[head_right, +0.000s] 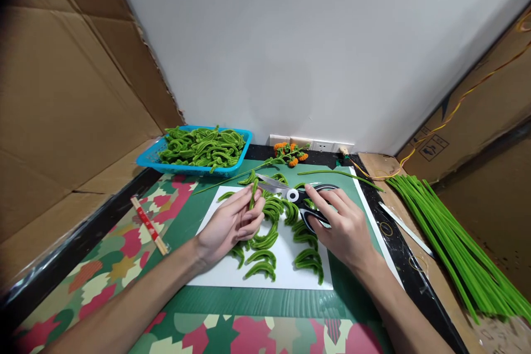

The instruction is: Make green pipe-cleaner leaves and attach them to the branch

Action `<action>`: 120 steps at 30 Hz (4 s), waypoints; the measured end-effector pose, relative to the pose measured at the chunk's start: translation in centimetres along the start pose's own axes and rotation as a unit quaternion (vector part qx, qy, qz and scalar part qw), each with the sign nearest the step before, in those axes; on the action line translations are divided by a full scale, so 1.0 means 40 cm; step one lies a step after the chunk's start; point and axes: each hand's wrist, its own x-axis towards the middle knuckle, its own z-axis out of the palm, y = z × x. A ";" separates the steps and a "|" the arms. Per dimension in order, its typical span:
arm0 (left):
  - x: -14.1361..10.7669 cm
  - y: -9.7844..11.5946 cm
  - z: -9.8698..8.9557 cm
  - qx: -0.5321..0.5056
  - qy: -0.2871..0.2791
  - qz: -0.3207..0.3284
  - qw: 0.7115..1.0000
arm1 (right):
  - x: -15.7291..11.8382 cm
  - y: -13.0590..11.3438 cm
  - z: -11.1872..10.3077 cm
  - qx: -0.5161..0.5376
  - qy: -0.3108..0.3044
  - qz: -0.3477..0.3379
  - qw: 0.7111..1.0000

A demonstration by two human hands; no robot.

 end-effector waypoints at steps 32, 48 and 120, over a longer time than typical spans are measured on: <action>0.015 0.005 0.003 0.129 0.107 0.157 0.973 | -0.004 -0.051 0.006 -0.096 0.061 -0.065 0.991; -0.001 -0.017 0.023 0.139 0.070 0.134 0.979 | 0.007 -0.080 0.016 -0.089 0.042 -0.030 0.995; 0.019 -0.007 0.001 0.177 0.099 0.098 0.974 | 0.021 -0.044 0.000 -0.130 0.007 -0.002 0.991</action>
